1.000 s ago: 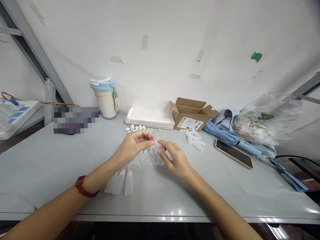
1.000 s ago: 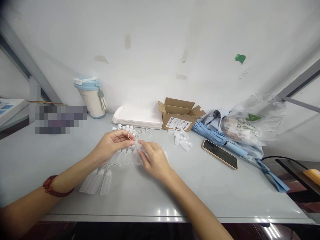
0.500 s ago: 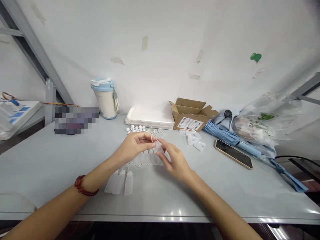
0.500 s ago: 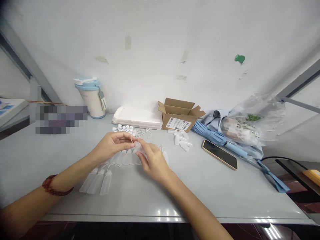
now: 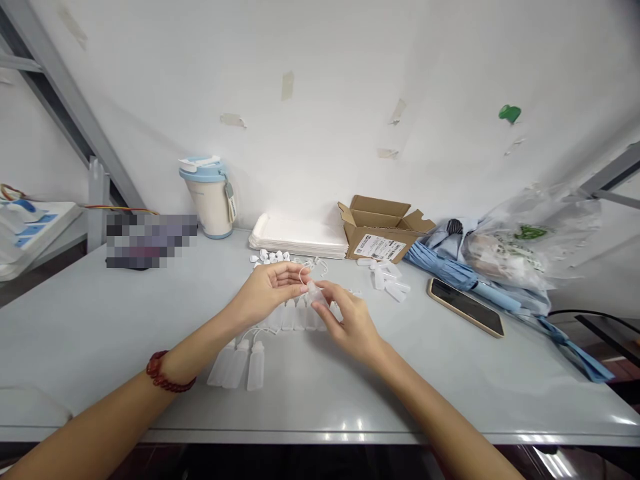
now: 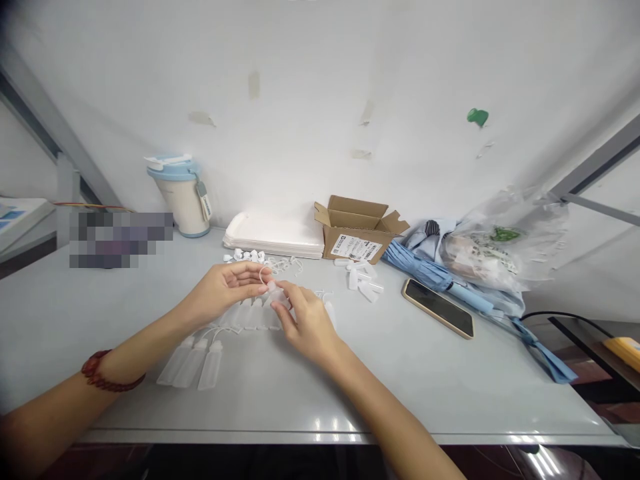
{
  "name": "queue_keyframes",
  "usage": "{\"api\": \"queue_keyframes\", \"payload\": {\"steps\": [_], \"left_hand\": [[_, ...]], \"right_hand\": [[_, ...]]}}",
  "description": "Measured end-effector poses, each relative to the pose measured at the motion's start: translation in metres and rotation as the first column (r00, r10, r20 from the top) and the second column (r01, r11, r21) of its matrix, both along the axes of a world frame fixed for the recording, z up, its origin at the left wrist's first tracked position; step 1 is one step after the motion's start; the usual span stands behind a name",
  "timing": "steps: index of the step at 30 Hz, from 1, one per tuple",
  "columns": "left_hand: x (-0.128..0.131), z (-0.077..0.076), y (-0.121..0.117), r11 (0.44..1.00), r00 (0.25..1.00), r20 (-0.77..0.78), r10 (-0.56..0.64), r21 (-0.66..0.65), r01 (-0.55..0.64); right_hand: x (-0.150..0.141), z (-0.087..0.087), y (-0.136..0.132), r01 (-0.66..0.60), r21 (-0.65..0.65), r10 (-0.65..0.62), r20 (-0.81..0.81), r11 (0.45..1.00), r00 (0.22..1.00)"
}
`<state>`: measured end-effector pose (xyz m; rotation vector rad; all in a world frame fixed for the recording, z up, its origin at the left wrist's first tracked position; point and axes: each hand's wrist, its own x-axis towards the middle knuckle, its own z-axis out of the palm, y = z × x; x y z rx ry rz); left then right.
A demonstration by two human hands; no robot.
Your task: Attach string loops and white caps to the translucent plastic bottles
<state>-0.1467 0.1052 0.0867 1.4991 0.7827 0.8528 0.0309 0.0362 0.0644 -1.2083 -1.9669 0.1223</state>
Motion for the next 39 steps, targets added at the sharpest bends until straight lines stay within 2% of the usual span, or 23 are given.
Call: {"api": "queue_keyframes", "payload": {"steps": [5,11,13,16,18,20,22,24,26,27,29,35,39], "left_hand": [[0.000,0.001,-0.001,1.000,1.000,0.001,-0.009,-0.016,0.010],[0.002,0.002,-0.003,0.999,0.998,-0.061,-0.031,0.009,0.031],[0.001,0.003,-0.003,0.998,0.995,-0.103,-0.002,0.060,0.008],[-0.002,0.005,-0.003,0.977,0.984,-0.168,0.061,0.211,-0.024],[-0.003,0.005,-0.003,0.944,0.977,-0.202,0.071,0.331,0.000],[-0.003,0.003,-0.003,0.884,0.970,-0.235,0.060,0.464,0.058],[-0.002,0.000,-0.004,0.781,0.961,-0.268,0.062,0.613,0.120],[-0.001,-0.004,-0.005,0.647,0.949,-0.307,0.068,0.738,0.192],[0.000,-0.007,-0.006,0.534,0.936,-0.344,0.073,0.806,0.255],[0.000,-0.008,-0.006,0.498,0.930,-0.361,0.075,0.821,0.279],[0.000,-0.008,-0.005,0.465,0.921,-0.380,0.080,0.832,0.303],[-0.001,-0.001,-0.008,0.448,0.908,-0.415,0.061,0.824,0.347],[-0.006,0.004,-0.013,0.432,0.885,-0.461,0.072,0.814,0.388]], "right_hand": [[-0.002,0.001,-0.001,0.014,-0.055,-0.016,-0.043,0.998,0.999],[-0.004,0.005,-0.001,-0.042,-0.226,-0.012,-0.236,0.973,0.972],[-0.005,0.007,-0.002,-0.063,-0.280,-0.022,-0.294,0.958,0.956],[-0.005,0.010,-0.002,-0.078,-0.362,-0.067,-0.371,0.929,0.926],[-0.005,0.011,-0.001,-0.090,-0.421,-0.115,-0.438,0.903,0.892],[-0.004,0.011,0.000,-0.109,-0.469,-0.164,-0.505,0.876,0.847],[-0.004,0.010,0.001,-0.123,-0.494,-0.198,-0.548,0.861,0.813],[-0.003,0.008,0.002,-0.112,-0.493,-0.214,-0.558,0.863,0.802],[-0.003,0.007,0.002,-0.099,-0.489,-0.224,-0.559,0.867,0.798],[-0.003,0.007,0.003,-0.098,-0.490,-0.228,-0.561,0.866,0.796],[-0.004,0.007,0.003,-0.107,-0.501,-0.234,-0.570,0.859,0.787],[-0.006,0.008,0.001,-0.121,-0.517,-0.239,-0.575,0.847,0.783],[-0.008,0.007,0.000,-0.151,-0.554,-0.228,-0.555,0.818,0.800]]}}
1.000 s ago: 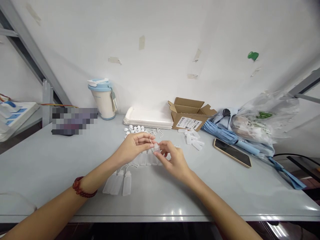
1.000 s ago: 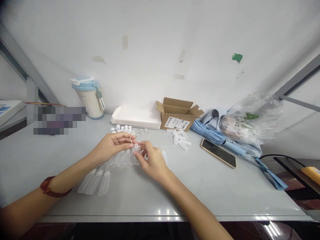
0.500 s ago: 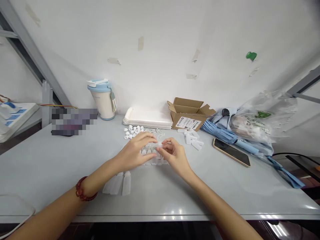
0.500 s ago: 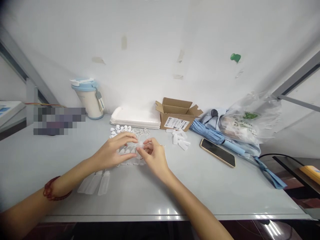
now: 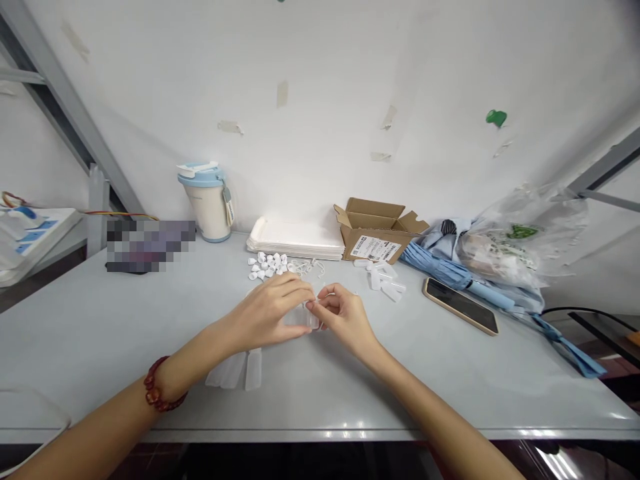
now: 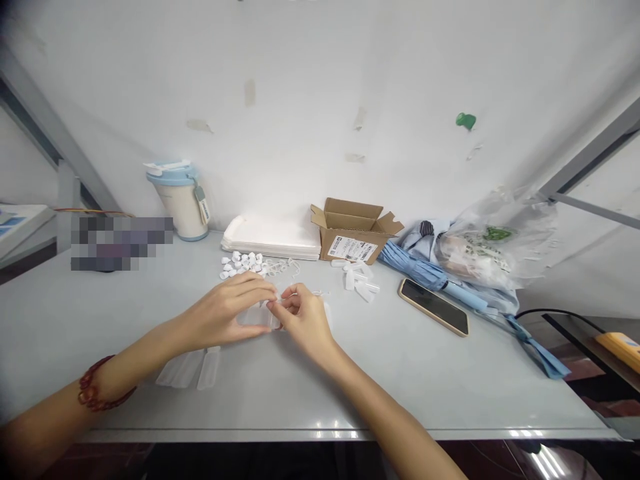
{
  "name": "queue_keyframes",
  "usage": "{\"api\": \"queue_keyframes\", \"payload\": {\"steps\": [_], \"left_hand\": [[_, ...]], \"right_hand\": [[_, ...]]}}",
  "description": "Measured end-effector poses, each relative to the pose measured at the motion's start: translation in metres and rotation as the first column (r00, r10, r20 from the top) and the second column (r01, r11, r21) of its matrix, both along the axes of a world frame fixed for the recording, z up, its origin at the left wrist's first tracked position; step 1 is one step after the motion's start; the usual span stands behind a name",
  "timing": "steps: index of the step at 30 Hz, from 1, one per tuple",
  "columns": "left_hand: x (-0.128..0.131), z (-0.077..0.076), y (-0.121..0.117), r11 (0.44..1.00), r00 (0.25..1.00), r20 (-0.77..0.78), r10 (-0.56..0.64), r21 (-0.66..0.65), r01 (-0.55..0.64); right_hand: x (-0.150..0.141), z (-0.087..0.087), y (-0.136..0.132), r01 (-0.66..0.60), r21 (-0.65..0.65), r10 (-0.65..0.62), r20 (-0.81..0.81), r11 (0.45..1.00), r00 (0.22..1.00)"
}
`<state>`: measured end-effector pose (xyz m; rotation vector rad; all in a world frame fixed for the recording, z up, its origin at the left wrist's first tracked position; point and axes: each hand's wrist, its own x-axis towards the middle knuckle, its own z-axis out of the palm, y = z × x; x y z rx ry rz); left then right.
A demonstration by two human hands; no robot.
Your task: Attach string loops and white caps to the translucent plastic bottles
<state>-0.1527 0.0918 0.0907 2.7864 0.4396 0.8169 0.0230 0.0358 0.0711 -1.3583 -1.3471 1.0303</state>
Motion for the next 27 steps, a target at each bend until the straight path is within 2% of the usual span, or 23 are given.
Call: {"api": "queue_keyframes", "payload": {"steps": [7,12,15,19,27], "left_hand": [[-0.023,-0.003,-0.023,0.995,0.998,-0.054,0.034,-0.089,-0.038],[-0.045,-0.008,-0.046,0.984,0.993,-0.109,0.041,-0.166,-0.059],[-0.054,-0.010,-0.055,0.982,0.989,-0.141,0.049,-0.172,-0.073],[-0.059,-0.013,-0.060,0.984,0.981,-0.182,0.069,-0.152,-0.097],[-0.062,-0.013,-0.055,0.971,0.963,-0.257,0.084,-0.195,-0.137]], "right_hand": [[-0.010,0.000,-0.010,-0.221,-0.036,0.222,0.052,0.975,0.974],[-0.017,0.002,-0.019,-0.426,-0.120,0.439,0.121,0.897,0.890],[-0.018,0.004,-0.021,-0.509,-0.129,0.525,0.215,0.851,0.823],[-0.019,0.004,-0.021,-0.548,-0.139,0.559,0.347,0.825,0.753],[-0.023,0.002,-0.020,-0.508,-0.176,0.527,0.463,0.843,0.713]]}}
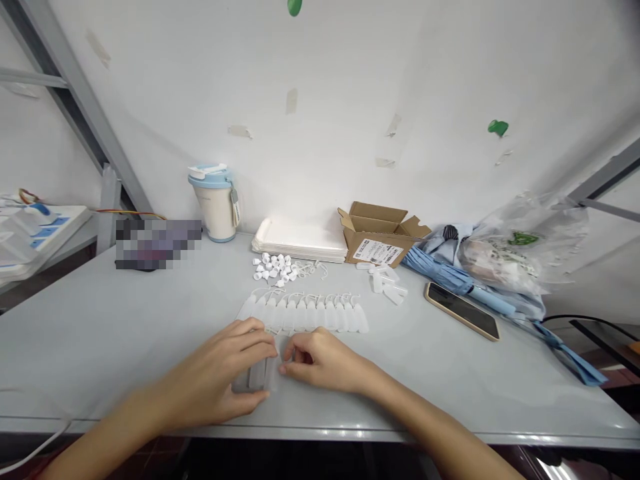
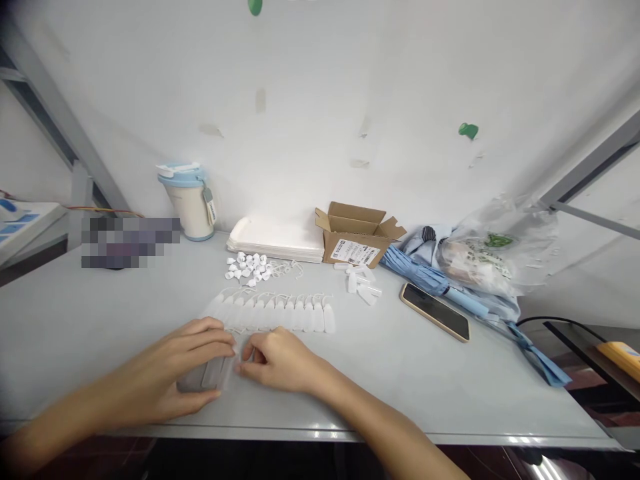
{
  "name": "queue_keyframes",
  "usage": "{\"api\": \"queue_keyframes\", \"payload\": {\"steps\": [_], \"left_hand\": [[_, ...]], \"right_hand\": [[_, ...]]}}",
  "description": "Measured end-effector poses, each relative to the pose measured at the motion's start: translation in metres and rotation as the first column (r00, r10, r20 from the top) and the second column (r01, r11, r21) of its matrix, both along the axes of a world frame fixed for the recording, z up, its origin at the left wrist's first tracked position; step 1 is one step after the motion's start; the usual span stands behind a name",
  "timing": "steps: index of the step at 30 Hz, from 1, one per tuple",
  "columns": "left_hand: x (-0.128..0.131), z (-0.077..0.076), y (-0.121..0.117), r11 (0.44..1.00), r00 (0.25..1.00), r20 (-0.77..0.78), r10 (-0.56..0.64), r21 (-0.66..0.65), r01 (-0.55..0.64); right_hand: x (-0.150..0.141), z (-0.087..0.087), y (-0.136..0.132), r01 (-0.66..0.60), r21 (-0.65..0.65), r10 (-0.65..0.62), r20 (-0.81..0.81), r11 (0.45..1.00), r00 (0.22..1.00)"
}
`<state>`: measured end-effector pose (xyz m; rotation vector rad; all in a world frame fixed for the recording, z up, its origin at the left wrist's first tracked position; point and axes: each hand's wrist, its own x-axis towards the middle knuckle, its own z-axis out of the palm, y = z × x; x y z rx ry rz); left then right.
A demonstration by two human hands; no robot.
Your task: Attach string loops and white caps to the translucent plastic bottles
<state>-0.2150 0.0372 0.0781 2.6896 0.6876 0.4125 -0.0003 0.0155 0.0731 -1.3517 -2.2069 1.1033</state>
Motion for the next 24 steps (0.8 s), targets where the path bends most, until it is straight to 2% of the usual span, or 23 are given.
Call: {"api": "queue_keyframes", "payload": {"steps": [6,17,24], "left_hand": [[-0.005,-0.003,0.004,1.000,0.999,-0.040,0.005,0.004,-0.004],[-0.010,-0.001,0.005,0.999,1.000,-0.015,0.008,0.042,-0.008],[-0.011,0.001,0.006,1.000,0.999,-0.033,0.022,0.023,-0.021]], "right_hand": [[-0.002,-0.001,-0.002,-0.068,0.036,0.068,-0.002,0.997,0.998],[-0.004,-0.004,-0.002,-0.104,0.094,0.102,0.016,0.990,0.995],[-0.003,-0.005,-0.002,-0.110,0.100,0.110,0.011,0.989,0.994]]}}
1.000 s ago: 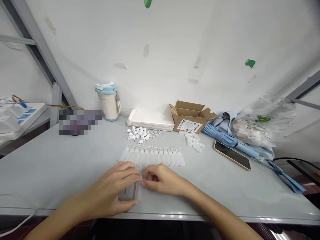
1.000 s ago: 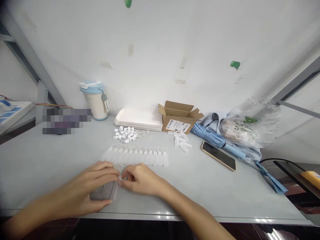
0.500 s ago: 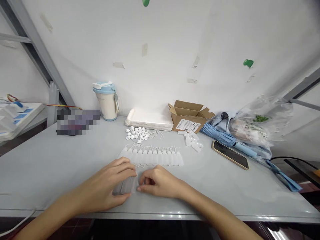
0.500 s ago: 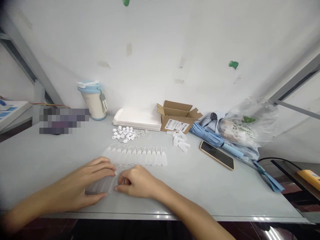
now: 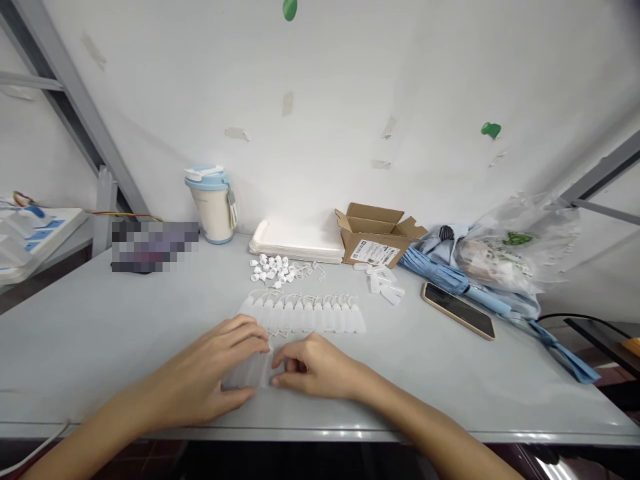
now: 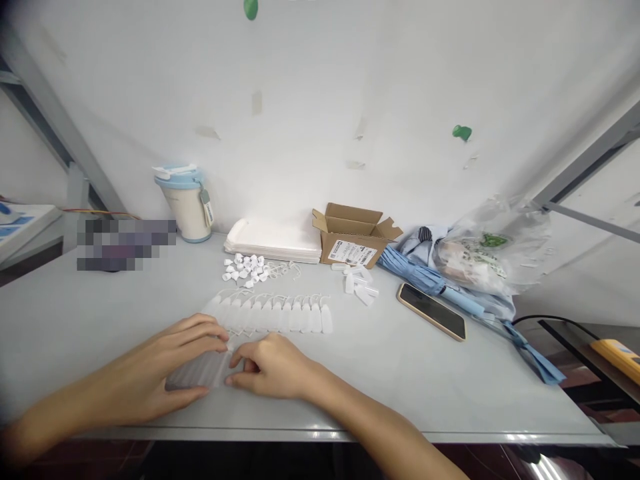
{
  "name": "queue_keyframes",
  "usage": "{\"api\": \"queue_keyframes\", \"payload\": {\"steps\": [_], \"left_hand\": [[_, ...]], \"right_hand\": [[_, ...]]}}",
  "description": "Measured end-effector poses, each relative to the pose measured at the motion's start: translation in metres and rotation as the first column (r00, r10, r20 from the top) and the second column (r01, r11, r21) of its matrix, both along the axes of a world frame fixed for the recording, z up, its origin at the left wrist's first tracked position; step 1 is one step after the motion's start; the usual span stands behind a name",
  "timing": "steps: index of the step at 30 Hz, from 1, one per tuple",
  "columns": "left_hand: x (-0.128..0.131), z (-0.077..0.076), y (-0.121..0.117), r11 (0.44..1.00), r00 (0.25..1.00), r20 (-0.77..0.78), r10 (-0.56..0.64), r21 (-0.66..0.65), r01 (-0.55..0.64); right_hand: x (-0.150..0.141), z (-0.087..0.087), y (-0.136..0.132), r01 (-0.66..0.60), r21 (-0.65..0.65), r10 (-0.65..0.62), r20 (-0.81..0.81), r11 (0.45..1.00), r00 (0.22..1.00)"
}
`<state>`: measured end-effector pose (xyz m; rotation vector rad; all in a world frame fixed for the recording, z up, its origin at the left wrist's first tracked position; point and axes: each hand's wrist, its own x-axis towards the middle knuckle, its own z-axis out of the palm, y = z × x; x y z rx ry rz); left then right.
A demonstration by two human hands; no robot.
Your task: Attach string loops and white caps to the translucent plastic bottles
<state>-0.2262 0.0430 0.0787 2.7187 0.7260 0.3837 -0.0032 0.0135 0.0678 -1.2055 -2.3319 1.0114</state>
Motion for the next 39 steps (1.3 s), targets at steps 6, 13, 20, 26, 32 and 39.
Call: {"api": "queue_keyframes", "payload": {"steps": [6,13,20,26,32,39], "left_hand": [[0.000,0.001,0.003,1.000,0.999,0.021,0.025,-0.010,-0.025],[0.016,0.010,0.021,1.000,0.995,0.095,-0.009,-0.004,0.010],[0.048,0.011,0.078,0.996,0.994,0.102,0.043,0.079,-0.051],[0.077,-0.007,0.127,0.978,0.994,0.090,0.056,0.196,-0.073],[0.082,-0.022,0.139,0.982,0.996,0.063,0.058,0.176,-0.068],[0.075,-0.023,0.130,0.992,0.995,0.057,0.080,0.098,-0.085]], "right_hand": [[0.000,0.000,0.000,0.003,-0.010,-0.004,-0.008,1.000,1.000],[0.002,0.002,0.001,0.015,-0.057,-0.021,-0.093,0.998,0.995],[0.014,0.009,0.012,0.147,-0.250,-0.219,-0.289,0.957,0.932],[0.056,0.007,0.042,0.527,0.204,-0.488,-0.214,0.825,0.846],[0.108,-0.006,0.068,0.600,0.554,-0.686,-0.071,0.577,0.724],[0.127,-0.020,0.081,0.515,0.691,-0.782,0.117,0.506,0.612]]}}
